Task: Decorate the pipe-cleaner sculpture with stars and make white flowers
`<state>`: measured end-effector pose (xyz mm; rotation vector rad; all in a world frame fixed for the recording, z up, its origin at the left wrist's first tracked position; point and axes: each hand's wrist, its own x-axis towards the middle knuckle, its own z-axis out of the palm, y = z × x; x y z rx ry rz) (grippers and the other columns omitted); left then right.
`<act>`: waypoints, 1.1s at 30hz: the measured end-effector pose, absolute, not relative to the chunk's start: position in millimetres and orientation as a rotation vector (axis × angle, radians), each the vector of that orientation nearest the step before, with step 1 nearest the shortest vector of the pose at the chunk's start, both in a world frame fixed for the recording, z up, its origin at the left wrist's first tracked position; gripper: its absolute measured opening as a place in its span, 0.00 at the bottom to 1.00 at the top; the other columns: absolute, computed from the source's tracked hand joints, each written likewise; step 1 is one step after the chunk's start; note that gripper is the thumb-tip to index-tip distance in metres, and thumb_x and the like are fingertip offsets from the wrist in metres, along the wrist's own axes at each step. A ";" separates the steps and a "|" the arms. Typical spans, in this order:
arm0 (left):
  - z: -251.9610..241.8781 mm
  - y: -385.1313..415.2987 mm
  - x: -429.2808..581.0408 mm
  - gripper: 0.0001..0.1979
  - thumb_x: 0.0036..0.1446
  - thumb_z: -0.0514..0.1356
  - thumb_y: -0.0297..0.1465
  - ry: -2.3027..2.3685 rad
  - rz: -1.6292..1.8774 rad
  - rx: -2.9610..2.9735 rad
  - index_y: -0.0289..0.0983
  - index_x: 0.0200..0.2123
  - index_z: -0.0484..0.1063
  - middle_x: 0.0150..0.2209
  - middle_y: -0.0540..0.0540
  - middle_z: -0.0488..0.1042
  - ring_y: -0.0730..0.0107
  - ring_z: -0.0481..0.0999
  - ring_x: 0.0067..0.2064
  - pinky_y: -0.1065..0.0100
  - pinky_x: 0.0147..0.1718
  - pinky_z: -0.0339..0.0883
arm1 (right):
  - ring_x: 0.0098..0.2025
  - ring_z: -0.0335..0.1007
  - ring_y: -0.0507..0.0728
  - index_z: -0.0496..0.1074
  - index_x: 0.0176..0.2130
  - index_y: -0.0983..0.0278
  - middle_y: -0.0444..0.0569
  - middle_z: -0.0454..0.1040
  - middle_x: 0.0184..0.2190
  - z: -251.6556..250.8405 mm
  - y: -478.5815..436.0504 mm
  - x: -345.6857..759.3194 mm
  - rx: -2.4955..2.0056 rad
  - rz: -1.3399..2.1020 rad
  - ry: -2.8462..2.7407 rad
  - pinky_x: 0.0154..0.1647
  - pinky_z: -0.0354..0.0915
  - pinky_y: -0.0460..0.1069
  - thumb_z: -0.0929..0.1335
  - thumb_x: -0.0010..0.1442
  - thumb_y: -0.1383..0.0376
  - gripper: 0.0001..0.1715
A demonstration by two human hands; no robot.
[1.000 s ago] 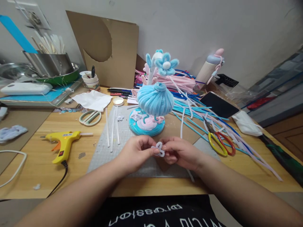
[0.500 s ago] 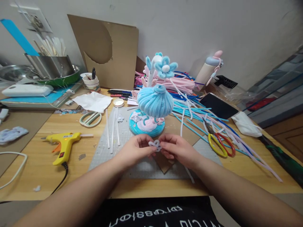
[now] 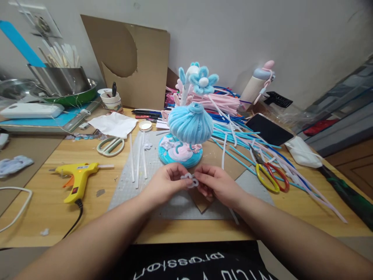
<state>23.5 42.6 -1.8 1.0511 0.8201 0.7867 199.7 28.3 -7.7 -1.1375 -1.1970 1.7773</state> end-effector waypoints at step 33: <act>0.4 41.4 21.4 0.11 0.44 0.69 0.29 0.730 0.665 0.731 0.32 0.27 0.69 0.25 0.49 0.72 0.76 0.71 0.27 0.75 0.25 0.65 | 0.17 0.56 0.46 0.65 0.33 0.64 0.39 0.66 0.22 -7.0 23.3 196.9 -1.097 1.575 -1.404 0.15 0.52 0.42 0.67 0.56 0.55 0.14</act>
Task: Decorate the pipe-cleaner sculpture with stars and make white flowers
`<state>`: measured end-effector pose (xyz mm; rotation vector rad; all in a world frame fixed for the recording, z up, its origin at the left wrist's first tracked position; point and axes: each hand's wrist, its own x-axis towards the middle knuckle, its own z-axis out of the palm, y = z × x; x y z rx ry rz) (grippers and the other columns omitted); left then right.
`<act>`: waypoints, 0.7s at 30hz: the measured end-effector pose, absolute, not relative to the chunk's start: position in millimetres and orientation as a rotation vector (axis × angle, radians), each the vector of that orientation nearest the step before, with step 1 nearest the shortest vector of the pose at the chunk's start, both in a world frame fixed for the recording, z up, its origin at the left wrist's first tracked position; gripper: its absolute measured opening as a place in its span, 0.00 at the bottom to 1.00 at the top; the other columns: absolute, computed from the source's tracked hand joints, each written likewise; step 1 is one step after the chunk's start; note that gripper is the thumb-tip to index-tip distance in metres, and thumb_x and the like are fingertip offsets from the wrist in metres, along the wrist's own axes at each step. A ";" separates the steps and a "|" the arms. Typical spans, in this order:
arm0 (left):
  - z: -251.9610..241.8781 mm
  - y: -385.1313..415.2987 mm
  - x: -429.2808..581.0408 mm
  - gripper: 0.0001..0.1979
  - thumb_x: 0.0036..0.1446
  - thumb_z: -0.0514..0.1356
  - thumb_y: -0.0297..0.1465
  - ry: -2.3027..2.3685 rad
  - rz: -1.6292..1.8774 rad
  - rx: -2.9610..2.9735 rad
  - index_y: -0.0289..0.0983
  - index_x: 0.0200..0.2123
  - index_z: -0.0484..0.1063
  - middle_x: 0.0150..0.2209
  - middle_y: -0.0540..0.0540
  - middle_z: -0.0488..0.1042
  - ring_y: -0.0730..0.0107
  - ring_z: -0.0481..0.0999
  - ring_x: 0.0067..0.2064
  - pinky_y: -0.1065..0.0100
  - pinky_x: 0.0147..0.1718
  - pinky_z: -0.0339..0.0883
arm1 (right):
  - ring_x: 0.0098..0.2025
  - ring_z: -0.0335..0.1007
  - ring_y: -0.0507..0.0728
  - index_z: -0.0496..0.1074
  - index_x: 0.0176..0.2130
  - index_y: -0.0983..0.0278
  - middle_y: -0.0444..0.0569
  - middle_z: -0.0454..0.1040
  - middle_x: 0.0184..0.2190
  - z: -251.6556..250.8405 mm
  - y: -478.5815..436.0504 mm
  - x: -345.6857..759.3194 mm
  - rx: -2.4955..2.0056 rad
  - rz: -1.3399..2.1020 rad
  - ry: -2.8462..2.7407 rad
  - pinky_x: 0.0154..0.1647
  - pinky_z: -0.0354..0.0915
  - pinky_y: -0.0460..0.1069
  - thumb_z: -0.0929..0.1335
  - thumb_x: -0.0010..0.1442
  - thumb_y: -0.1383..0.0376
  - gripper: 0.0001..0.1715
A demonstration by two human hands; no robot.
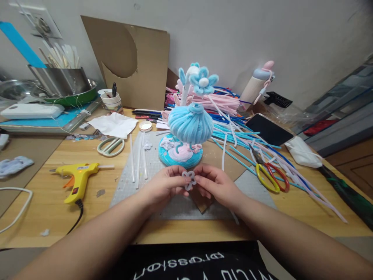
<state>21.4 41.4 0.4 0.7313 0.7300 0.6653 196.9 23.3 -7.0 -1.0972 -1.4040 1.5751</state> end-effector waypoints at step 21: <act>-5.3 42.4 22.2 0.12 0.47 0.67 0.33 0.714 0.663 0.843 0.31 0.30 0.71 0.29 0.45 0.76 0.74 0.74 0.30 0.71 0.31 0.67 | 0.17 0.57 0.43 0.69 0.31 0.68 0.42 0.68 0.22 -4.9 30.7 202.0 -0.838 2.167 -0.755 0.13 0.48 0.38 0.71 0.54 0.62 0.12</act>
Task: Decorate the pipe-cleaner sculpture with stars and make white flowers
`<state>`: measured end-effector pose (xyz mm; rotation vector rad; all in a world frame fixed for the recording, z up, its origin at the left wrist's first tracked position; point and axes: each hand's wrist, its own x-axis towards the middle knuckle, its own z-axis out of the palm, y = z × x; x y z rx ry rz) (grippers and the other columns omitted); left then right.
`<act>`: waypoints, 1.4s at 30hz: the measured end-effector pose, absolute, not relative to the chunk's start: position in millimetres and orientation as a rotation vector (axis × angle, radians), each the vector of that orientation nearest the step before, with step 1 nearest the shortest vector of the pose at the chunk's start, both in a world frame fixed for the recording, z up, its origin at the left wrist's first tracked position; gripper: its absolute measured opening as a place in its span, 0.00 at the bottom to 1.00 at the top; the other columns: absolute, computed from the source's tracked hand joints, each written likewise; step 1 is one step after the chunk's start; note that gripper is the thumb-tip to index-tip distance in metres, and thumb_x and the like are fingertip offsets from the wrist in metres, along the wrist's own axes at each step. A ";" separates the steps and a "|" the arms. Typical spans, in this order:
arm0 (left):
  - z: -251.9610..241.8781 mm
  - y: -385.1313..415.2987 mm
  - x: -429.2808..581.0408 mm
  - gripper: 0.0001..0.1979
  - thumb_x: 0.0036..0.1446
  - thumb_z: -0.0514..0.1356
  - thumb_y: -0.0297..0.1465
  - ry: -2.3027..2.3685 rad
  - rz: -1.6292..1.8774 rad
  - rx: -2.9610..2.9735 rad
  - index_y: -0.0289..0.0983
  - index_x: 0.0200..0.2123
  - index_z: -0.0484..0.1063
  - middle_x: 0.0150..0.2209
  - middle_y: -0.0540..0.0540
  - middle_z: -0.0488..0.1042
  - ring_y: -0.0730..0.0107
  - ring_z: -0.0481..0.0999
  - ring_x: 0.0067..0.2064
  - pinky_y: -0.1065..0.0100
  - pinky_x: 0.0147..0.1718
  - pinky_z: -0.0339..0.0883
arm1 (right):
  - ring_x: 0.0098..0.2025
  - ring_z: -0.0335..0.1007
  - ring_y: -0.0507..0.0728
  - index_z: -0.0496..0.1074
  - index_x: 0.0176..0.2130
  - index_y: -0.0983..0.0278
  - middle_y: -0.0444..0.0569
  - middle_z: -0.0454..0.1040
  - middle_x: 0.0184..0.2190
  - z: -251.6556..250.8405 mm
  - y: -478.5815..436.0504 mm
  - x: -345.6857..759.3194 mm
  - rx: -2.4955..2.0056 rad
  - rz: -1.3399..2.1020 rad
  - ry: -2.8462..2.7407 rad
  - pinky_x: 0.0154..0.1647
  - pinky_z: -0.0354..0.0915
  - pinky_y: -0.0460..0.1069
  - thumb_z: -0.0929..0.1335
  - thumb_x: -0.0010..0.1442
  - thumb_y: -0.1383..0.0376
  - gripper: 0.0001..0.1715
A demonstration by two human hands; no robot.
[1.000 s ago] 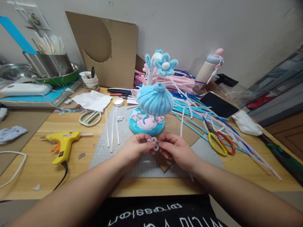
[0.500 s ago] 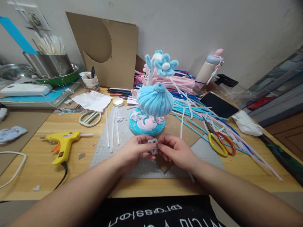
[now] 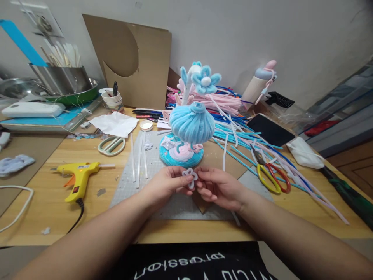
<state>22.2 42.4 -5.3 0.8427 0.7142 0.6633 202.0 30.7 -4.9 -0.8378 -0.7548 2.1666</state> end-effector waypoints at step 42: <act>-1.2 39.9 21.4 0.11 0.44 0.69 0.34 0.756 0.632 0.750 0.31 0.25 0.74 0.23 0.48 0.74 0.77 0.72 0.25 0.74 0.27 0.66 | 0.33 0.73 0.53 0.71 0.40 0.61 0.47 0.76 0.34 -15.2 21.0 205.8 -1.022 0.972 -1.821 0.32 0.68 0.47 0.69 0.59 0.64 0.08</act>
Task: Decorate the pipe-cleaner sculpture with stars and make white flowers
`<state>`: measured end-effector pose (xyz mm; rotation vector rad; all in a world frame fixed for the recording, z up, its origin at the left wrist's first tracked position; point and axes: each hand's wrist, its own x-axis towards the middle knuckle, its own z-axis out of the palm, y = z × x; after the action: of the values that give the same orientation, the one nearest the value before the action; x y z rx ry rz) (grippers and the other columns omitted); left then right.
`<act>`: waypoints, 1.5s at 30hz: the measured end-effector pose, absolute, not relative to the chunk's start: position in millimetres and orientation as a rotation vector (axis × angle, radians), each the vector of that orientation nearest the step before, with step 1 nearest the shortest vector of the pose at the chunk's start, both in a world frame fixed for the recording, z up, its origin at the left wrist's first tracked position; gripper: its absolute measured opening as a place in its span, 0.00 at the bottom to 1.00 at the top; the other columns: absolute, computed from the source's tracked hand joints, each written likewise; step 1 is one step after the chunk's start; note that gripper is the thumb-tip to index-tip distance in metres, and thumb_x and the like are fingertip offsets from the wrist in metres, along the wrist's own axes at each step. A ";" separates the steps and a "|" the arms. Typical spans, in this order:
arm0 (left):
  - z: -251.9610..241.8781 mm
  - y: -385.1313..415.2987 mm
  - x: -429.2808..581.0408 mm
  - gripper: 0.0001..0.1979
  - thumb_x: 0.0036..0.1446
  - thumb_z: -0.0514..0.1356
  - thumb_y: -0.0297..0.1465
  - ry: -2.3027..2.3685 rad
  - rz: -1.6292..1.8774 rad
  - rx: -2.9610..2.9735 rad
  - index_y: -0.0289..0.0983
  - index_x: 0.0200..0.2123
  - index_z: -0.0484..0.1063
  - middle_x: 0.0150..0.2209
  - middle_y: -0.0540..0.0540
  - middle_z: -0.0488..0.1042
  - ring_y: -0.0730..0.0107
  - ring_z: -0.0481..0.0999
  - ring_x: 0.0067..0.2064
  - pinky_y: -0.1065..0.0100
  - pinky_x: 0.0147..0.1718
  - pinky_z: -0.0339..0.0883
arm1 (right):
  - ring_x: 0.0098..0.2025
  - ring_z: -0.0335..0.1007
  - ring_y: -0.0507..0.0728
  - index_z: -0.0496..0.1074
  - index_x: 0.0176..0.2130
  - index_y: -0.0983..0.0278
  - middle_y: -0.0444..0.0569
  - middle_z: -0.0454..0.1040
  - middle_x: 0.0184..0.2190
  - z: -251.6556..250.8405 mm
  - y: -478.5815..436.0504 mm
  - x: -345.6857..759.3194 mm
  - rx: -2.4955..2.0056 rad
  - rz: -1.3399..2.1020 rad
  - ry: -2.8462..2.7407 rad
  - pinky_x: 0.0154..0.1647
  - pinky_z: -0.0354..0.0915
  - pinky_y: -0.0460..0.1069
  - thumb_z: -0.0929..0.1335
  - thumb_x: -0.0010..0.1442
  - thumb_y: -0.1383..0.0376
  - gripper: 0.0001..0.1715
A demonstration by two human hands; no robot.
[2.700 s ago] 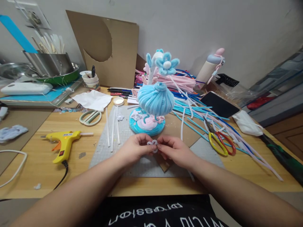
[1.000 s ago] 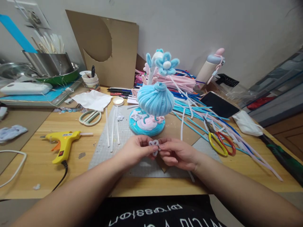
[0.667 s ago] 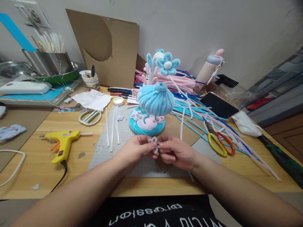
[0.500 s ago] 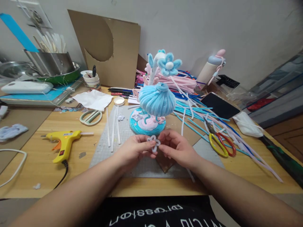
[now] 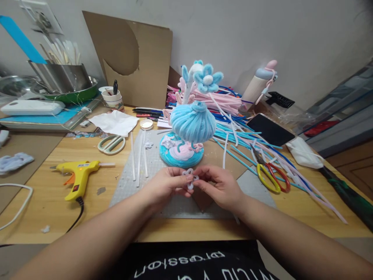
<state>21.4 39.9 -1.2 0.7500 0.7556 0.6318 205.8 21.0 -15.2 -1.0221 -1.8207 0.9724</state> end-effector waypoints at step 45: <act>-3.2 36.9 23.5 0.11 0.44 0.70 0.32 0.739 0.619 0.744 0.31 0.26 0.74 0.24 0.47 0.75 0.76 0.73 0.27 0.74 0.27 0.66 | 0.33 0.74 0.54 0.69 0.41 0.61 0.49 0.77 0.34 -9.1 24.2 208.6 -0.913 0.518 -2.175 0.34 0.68 0.47 0.64 0.58 0.70 0.09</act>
<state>23.5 36.9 -3.2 0.7441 0.7387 0.6187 208.6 24.2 -9.1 -0.9134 -2.1746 0.5176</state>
